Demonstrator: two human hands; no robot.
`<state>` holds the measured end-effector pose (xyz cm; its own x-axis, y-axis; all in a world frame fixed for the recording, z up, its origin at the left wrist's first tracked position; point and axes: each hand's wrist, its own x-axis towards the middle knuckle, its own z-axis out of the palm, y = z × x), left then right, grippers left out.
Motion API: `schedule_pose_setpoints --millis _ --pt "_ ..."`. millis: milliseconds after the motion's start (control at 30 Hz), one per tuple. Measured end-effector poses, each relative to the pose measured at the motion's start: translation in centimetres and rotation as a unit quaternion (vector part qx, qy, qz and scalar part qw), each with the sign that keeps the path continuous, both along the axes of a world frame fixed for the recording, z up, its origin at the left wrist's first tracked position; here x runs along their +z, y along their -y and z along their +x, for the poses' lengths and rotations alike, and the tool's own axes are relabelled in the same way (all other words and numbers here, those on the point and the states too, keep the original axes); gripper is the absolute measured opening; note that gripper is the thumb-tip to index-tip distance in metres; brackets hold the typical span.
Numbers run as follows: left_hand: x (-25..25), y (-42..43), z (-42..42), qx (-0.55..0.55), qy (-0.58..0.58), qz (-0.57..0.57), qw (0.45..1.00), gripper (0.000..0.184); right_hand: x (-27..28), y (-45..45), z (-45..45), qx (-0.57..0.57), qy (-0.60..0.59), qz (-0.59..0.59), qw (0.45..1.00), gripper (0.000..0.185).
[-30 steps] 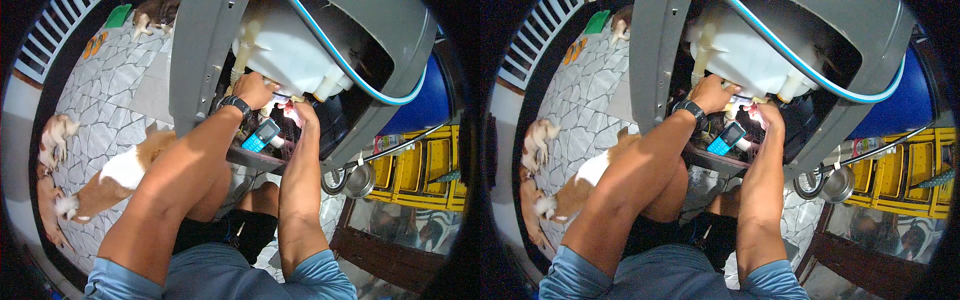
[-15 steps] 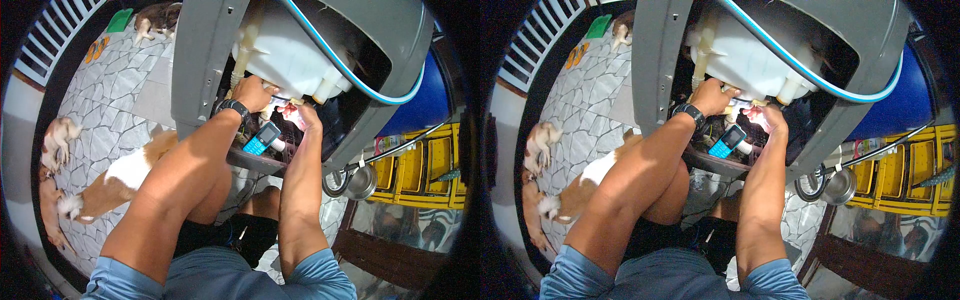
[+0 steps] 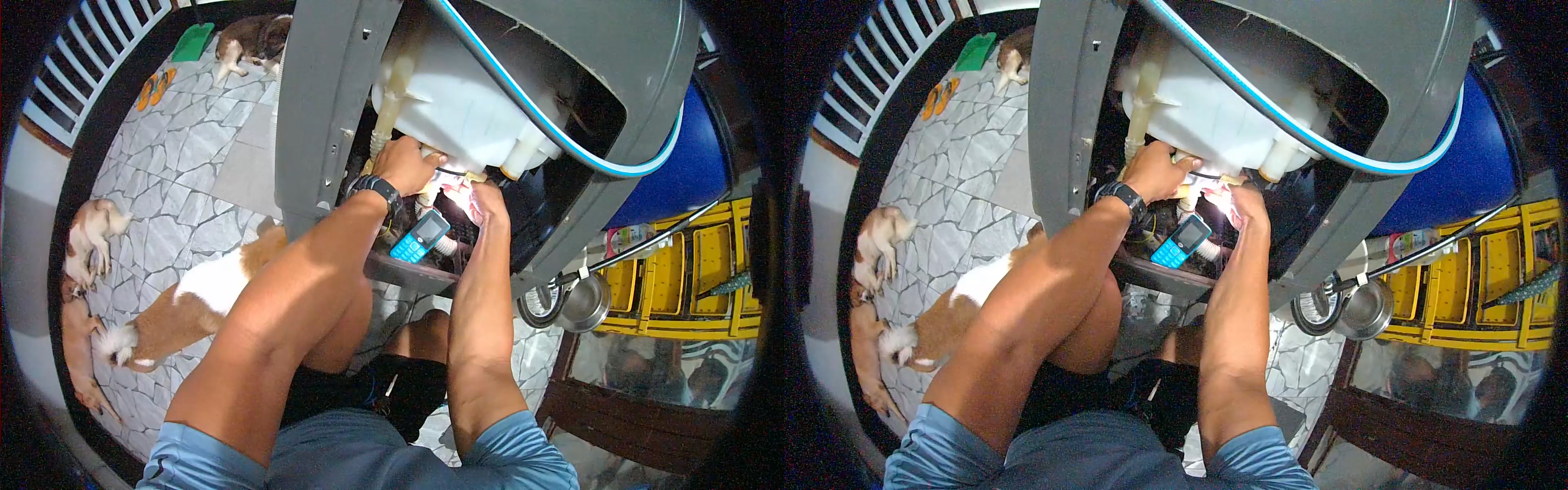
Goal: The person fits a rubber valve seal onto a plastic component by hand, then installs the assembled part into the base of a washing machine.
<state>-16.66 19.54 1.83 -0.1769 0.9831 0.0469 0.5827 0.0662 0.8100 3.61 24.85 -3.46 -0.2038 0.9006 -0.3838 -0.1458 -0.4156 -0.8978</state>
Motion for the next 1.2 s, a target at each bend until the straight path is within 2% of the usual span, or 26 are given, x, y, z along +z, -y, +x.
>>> schedule_pose_setpoints --millis 67,167,233,300,367,433,533,767,833,900,933,967,1000,1067,1100,1167,1200 --pt "0.0 -0.3 0.1 0.004 0.003 -0.064 0.998 0.039 -0.1 0.1 0.1 0.0 0.015 -0.006 1.0 0.023" --pt "0.5 0.0 0.1 0.008 0.017 -0.067 0.998 0.039 -0.6 -0.9 -0.1 0.022 0.06 -0.003 0.998 0.025" --pt "1.1 0.2 0.1 0.008 0.014 -0.093 0.996 0.04 -0.7 -1.1 -0.6 0.052 0.274 0.042 0.959 0.014" --pt "1.6 0.6 0.1 0.016 0.01 -0.056 0.998 0.041 -0.9 -1.1 -0.6 0.047 0.256 0.05 0.964 0.015" --pt "2.1 0.8 -0.1 0.001 0.039 -0.096 0.995 0.043 -1.0 -1.0 0.2 0.058 0.169 0.05 0.983 0.013" --pt "1.8 0.5 -0.3 -0.014 0.038 -0.077 0.996 0.044 -0.4 -0.7 0.9 0.072 0.168 0.017 0.983 0.019" --pt "2.4 0.9 -0.3 0.0 0.053 -0.081 0.995 0.044 0.0 -0.6 1.5 0.08 0.019 0.01 0.997 0.024" --pt "2.6 0.8 -0.3 0.003 0.039 -0.094 0.995 0.041 0.4 -1.7 2.1 0.142 0.072 -0.028 0.987 0.019" --pt "2.4 0.5 -0.2 -0.007 0.04 -0.094 0.995 0.041 0.0 -1.8 1.7 0.11 0.08 -0.035 0.99 0.021" --pt "2.2 0.6 -0.1 -0.005 0.034 -0.068 0.997 0.041 0.3 -2.0 1.7 0.15 0.159 -0.025 0.976 0.021" --pt "2.2 0.6 -0.2 -0.01 0.028 -0.068 0.997 0.043 1.2 -1.2 1.0 0.134 0.202 -0.028 0.97 0.021" --pt "2.2 0.6 -0.1 -0.005 0.02 -0.071 0.997 0.043 -0.4 -1.7 1.0 0.127 0.142 0.017 0.981 0.025" --pt "1.8 0.4 0.0 -0.005 0.017 -0.075 0.997 0.043 -1.3 -1.8 1.3 0.112 0.133 0.032 0.984 0.026" --pt "1.4 0.2 -0.1 -0.009 0.016 -0.059 0.998 0.042 -0.9 -1.4 0.8 0.077 0.056 0.025 0.995 0.027" --pt "1.2 0.1 0.0 -0.006 -0.003 -0.046 0.999 0.043 -2.2 -1.6 0.9 0.018 -0.013 0.005 1.0 0.027" --pt "0.2 -0.5 0.1 -0.003 0.001 -0.066 0.998 0.041 -1.3 -1.1 0.4 0.019 0.045 0.042 0.998 0.027" --pt "0.7 -0.1 0.2 0.003 0.015 -0.051 0.999 0.041 -1.5 -1.0 0.6 0.006 0.0 0.035 0.999 0.019"
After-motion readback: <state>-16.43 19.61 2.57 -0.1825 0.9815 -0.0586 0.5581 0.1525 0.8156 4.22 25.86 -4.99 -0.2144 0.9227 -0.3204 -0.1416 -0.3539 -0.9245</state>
